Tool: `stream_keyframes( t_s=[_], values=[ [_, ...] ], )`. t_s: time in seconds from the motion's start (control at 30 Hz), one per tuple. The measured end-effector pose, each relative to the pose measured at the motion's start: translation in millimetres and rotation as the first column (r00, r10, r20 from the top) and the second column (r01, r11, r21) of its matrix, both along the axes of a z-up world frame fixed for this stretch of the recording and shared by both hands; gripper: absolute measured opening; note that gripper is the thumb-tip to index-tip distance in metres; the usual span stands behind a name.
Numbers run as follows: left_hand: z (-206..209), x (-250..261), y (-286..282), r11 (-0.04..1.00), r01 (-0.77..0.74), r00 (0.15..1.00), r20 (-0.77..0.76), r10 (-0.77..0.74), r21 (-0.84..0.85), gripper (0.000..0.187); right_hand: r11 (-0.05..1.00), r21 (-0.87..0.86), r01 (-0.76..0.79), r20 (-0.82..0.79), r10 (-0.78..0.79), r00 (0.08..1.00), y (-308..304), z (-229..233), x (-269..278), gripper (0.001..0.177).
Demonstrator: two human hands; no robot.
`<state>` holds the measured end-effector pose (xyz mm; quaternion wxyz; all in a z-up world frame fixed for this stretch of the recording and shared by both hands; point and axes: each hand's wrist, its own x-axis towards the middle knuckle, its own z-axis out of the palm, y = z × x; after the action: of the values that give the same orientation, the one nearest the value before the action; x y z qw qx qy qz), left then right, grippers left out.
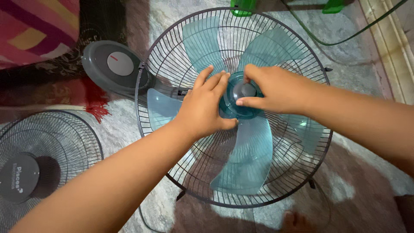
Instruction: The person assembles an electric fan by hand. They secure the fan blades to the motor hub, then attach the front wire cage to complete the assembly.
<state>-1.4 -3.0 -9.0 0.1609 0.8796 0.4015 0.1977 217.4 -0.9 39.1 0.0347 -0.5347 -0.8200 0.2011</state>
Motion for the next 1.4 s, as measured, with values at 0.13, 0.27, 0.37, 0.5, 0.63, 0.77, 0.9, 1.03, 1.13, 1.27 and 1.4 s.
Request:
stream_keyframes(
  t_s=[0.13,0.27,0.37,0.5,0.63,0.77,0.9,1.03,1.13,1.27,1.4],
  values=[
    [3,2,-1,0.999,-0.026,0.999,-0.029,0.026,-0.03,0.112,0.982,0.068,0.177,0.177,-0.186,0.966,-9,-6,-8,0.064],
    [4,4,-4,0.995,-0.066,0.996,-0.067,0.061,-0.071,0.113,0.959,0.164,0.233,0.205,-0.264,0.942,-16,-19,-17,0.069],
    [2,5,-7,0.996,-0.071,0.997,-0.028,0.07,-0.044,0.112,0.945,0.238,0.222,0.187,-0.269,0.945,-17,-29,-16,0.067],
    [1,4,-7,0.997,-0.064,0.998,-0.006,0.063,-0.036,0.111,0.915,0.383,0.124,0.092,-0.172,0.981,-13,-45,-9,0.06],
    [0,2,-4,0.998,-0.043,0.999,-0.012,0.043,-0.055,0.112,0.825,0.56,-0.077,0.05,0.059,0.997,-2,-56,7,0.051],
    [-1,3,0,0.998,-0.023,1.0,0.005,0.024,-0.055,0.112,0.771,0.615,-0.164,0.05,0.17,0.984,11,-61,16,0.049],
    [1,1,3,1.0,0.025,0.999,0.044,-0.025,0.005,0.113,0.758,0.605,-0.245,0.043,0.276,0.96,18,-60,20,0.047],
    [8,-3,7,0.993,0.048,0.998,-0.041,-0.053,-0.108,0.116,0.731,0.568,-0.378,0.032,0.439,0.898,25,-55,24,0.049],
    [14,-5,8,0.985,0.069,0.994,-0.073,-0.081,-0.155,0.119,0.681,0.538,-0.498,0.057,0.56,0.827,35,-50,24,0.048],
    [14,-5,8,0.987,0.066,0.995,-0.07,-0.077,-0.147,0.117,0.641,0.534,-0.552,0.099,0.601,0.793,40,-47,20,0.047],
    [10,-4,10,0.993,0.06,0.997,-0.034,-0.064,-0.102,0.113,0.775,0.485,-0.405,0.097,0.413,0.906,28,-46,17,0.045]
  ],
)
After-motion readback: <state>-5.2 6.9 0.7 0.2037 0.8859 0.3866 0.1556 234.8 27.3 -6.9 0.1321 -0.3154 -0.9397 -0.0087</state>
